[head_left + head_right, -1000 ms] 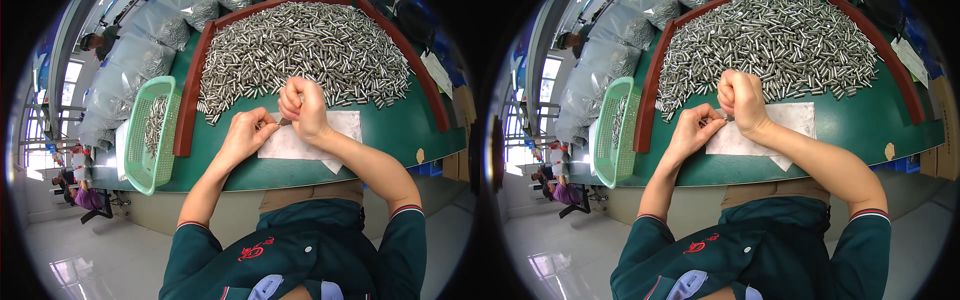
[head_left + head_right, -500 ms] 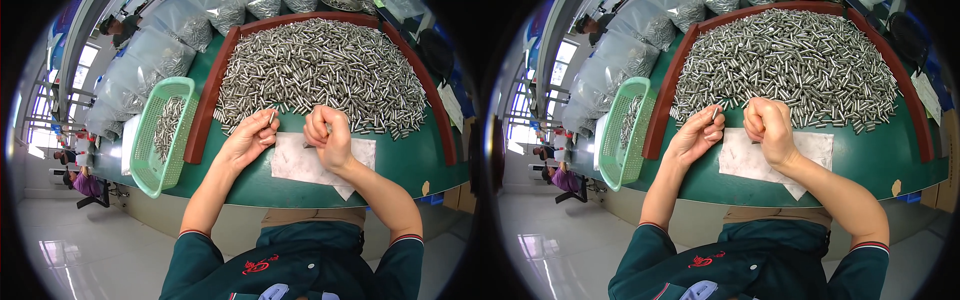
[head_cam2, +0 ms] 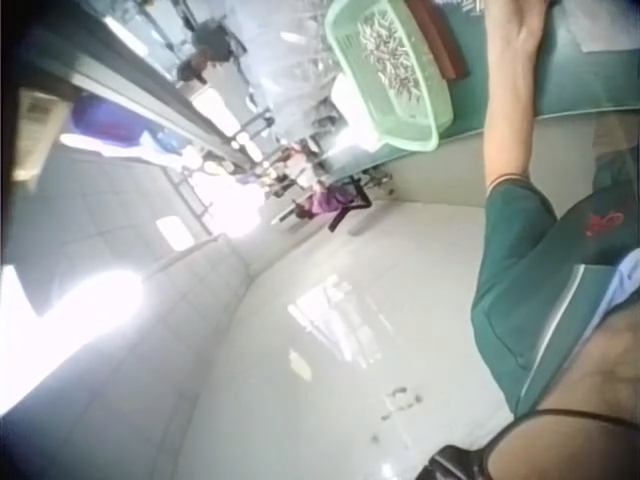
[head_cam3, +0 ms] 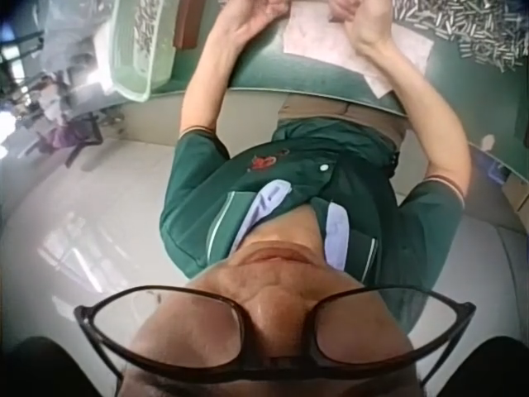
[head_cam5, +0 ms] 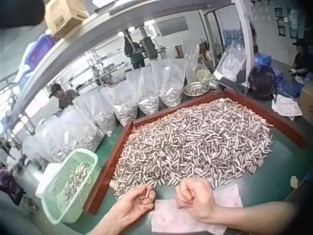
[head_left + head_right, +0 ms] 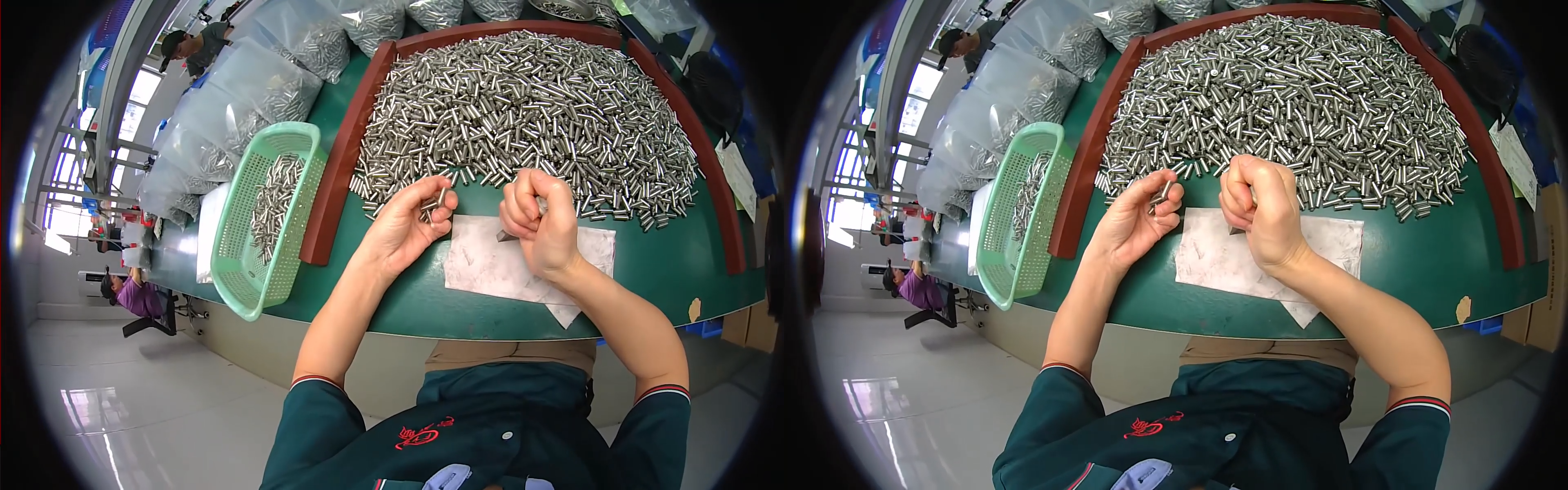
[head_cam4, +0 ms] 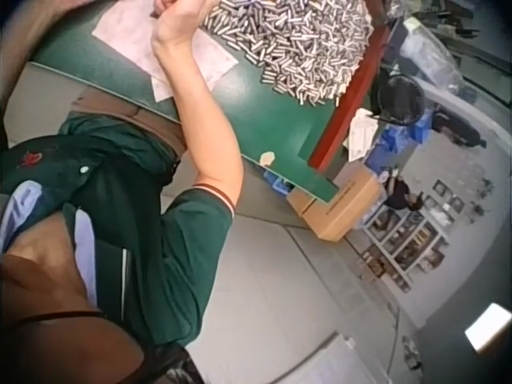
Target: A person at a manufacturing workbench manually inspects and sorts small cylindrical metal pins using a small tool.
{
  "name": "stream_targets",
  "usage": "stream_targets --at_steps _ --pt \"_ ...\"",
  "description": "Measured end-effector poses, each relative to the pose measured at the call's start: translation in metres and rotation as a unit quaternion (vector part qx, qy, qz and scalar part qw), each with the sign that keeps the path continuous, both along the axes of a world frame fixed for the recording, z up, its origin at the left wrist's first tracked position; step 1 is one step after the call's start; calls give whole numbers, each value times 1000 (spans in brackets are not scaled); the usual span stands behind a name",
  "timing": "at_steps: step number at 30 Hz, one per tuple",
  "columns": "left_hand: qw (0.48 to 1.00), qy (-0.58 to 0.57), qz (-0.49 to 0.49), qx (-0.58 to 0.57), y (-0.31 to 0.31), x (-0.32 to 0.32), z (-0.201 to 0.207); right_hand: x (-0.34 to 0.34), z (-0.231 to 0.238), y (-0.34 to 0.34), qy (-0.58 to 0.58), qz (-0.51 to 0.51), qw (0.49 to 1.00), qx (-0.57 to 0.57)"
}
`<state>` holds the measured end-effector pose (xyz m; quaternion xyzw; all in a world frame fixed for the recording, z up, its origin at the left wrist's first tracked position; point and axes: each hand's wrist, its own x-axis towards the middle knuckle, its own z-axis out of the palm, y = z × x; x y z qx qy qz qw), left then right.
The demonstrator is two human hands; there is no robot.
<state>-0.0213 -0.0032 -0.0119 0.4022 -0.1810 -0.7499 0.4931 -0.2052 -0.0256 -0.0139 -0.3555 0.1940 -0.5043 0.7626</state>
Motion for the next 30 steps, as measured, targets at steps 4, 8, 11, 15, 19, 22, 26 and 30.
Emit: stream_targets --at_steps 4,8,11,15,19,22,26,30 --pt "996 -65 -6 -56 -2 7 1 0 2 0 -4 5 1000 3" --pt "919 -361 15 -156 -5 2 3 -1 1 0 0 4 1000 -1" --pt "772 -576 60 -264 -9 -9 -4 0 1 0 -1 4 1000 2" --pt "602 -747 40 -279 -12 -15 -8 0 2 0 -2 5 1000 6" --pt "604 -741 47 -290 -14 -13 -11 0 3 -1 4 3 1000 10" --pt "748 -616 23 -247 -12 -7 -6 -1 3 -1 6 -2 1000 5" --pt "992 -83 -36 -89 -7 8 -3 0 1 -1 -1 -3 1000 11" --pt "993 -67 -48 -80 -6 5 -1 -1 3 -1 6 -2 1000 4"
